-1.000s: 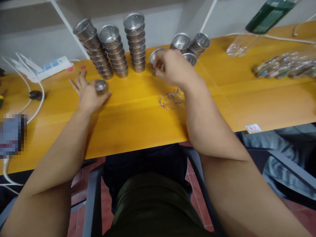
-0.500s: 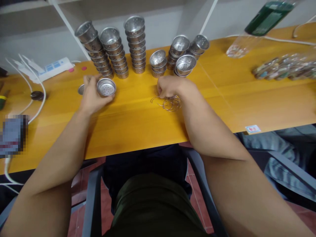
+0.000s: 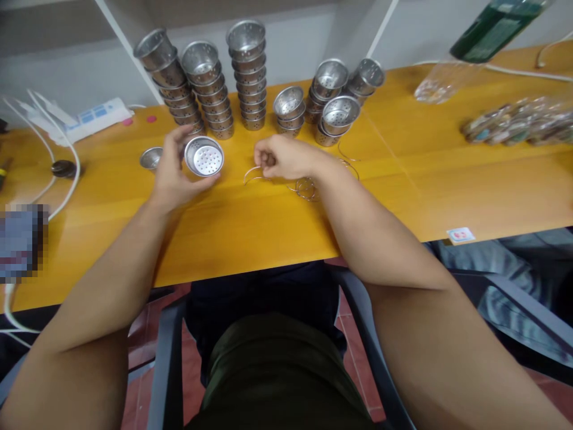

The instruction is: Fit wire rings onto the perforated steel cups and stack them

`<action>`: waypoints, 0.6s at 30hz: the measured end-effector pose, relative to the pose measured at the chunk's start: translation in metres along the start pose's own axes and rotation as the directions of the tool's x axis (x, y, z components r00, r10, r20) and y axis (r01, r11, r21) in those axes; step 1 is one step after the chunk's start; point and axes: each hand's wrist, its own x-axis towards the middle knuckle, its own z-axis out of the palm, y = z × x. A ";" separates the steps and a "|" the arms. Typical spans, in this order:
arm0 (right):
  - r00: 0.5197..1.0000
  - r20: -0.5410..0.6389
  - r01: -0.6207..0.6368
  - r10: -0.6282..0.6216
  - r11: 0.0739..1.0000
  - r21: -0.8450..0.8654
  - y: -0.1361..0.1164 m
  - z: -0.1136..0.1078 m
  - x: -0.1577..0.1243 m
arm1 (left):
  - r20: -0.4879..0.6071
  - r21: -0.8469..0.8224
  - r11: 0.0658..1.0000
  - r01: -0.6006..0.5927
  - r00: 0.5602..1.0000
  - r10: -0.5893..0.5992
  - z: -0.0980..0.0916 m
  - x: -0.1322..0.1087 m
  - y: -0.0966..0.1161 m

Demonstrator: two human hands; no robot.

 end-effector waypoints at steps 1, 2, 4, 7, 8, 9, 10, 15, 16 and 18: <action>0.999 -0.027 0.025 -0.023 0.997 0.070 0.002 0.002 0.001 | -0.007 -0.001 1.000 -0.010 1.000 0.010 0.001 0.000 -0.002; 0.998 -0.052 0.048 -0.042 0.991 0.127 0.005 0.004 0.002 | -0.014 -0.006 1.000 -0.017 1.000 0.017 0.003 0.000 -0.002; 0.995 -0.079 0.078 -0.063 0.974 0.212 0.010 0.008 0.005 | -0.026 -0.020 0.999 -0.025 0.999 0.024 0.005 0.000 -0.002; 0.993 -0.099 0.097 -0.067 0.937 0.335 0.017 0.016 0.010 | -0.050 -0.034 0.999 -0.038 0.998 0.036 0.007 -0.001 -0.001; 0.991 -0.113 0.109 -0.072 0.923 0.369 0.018 0.018 0.012 | -0.058 -0.035 0.998 -0.045 0.997 0.043 0.007 -0.002 0.000; 0.988 -0.135 0.128 -0.081 0.912 0.391 0.019 0.021 0.014 | -0.065 -0.036 0.998 -0.054 0.997 0.052 0.007 -0.002 0.000; 0.982 -0.161 0.153 -0.095 0.903 0.402 0.020 0.023 0.016 | -0.074 -0.040 0.997 -0.062 0.996 0.059 0.007 -0.002 0.001; 0.940 -0.301 0.279 -0.158 0.864 0.419 0.018 0.036 0.027 | -0.099 -0.092 0.995 -0.049 0.994 0.040 0.010 0.000 0.008; 0.926 -0.341 0.302 -0.159 0.855 0.421 0.016 0.039 0.028 | -0.098 -0.096 0.994 -0.046 0.994 0.037 0.010 0.000 0.010; 0.890 -0.427 0.347 -0.159 0.844 0.409 0.010 0.045 0.030 | -0.098 -0.091 0.995 -0.047 0.994 0.038 0.012 0.000 0.015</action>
